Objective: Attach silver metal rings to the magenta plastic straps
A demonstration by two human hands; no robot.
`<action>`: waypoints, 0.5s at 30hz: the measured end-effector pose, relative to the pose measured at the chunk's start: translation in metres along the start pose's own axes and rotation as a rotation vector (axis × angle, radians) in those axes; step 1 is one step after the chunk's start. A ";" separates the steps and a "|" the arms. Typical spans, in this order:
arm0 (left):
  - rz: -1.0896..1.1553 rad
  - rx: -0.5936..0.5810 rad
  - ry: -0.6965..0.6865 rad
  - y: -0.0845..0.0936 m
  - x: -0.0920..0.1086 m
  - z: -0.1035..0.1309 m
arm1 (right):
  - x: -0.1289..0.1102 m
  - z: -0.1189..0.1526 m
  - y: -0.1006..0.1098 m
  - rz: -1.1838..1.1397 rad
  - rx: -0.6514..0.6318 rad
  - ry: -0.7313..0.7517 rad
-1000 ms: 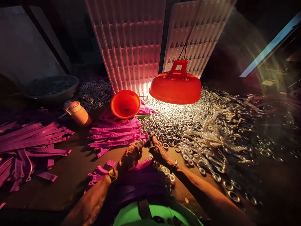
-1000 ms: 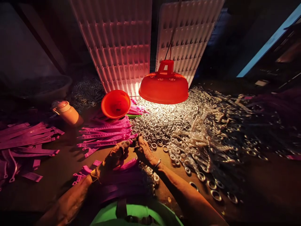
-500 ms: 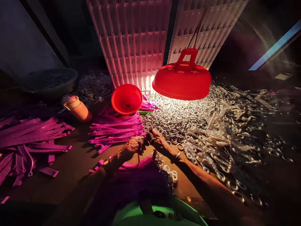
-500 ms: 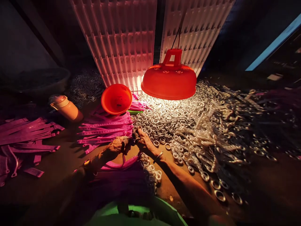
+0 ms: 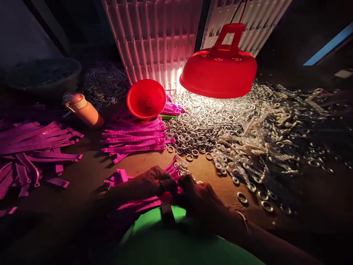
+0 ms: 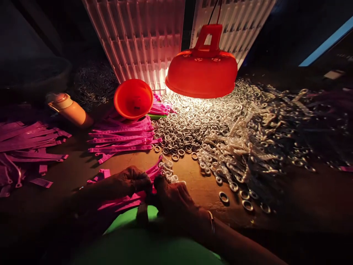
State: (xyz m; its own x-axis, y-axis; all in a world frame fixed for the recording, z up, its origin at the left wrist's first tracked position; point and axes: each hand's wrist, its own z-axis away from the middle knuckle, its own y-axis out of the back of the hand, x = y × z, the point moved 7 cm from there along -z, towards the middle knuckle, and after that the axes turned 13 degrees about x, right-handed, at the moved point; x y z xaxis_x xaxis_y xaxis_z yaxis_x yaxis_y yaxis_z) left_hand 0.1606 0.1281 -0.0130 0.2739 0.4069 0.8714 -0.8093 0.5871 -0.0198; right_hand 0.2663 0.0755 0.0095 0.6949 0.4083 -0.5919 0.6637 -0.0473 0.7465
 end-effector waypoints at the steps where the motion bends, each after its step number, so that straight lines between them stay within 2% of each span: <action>1: 0.032 -0.014 0.015 -0.006 -0.009 0.003 | -0.001 0.006 -0.002 0.005 -0.004 -0.002; 4: 0.194 -0.026 0.019 -0.019 -0.026 0.010 | -0.001 0.018 -0.005 -0.032 -0.016 -0.005; 6: 0.253 -0.032 -0.025 -0.024 -0.029 0.015 | 0.000 0.021 -0.007 -0.091 -0.023 -0.020; 9: 0.274 0.012 -0.049 -0.025 -0.028 0.023 | 0.008 0.020 -0.011 -0.229 -0.038 -0.154; 12: 0.327 0.056 0.011 -0.024 -0.029 0.026 | 0.012 0.018 -0.019 -0.351 -0.117 -0.262; 15: 0.369 0.017 0.072 -0.029 -0.032 0.022 | 0.010 0.013 -0.023 -0.403 -0.232 -0.290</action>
State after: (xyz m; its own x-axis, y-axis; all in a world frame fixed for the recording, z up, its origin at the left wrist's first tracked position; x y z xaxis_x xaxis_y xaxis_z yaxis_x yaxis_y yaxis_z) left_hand 0.1644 0.0831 -0.0294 -0.0024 0.6377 0.7703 -0.8686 0.3804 -0.3176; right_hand 0.2616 0.0685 -0.0178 0.4680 0.0830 -0.8798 0.8374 0.2763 0.4716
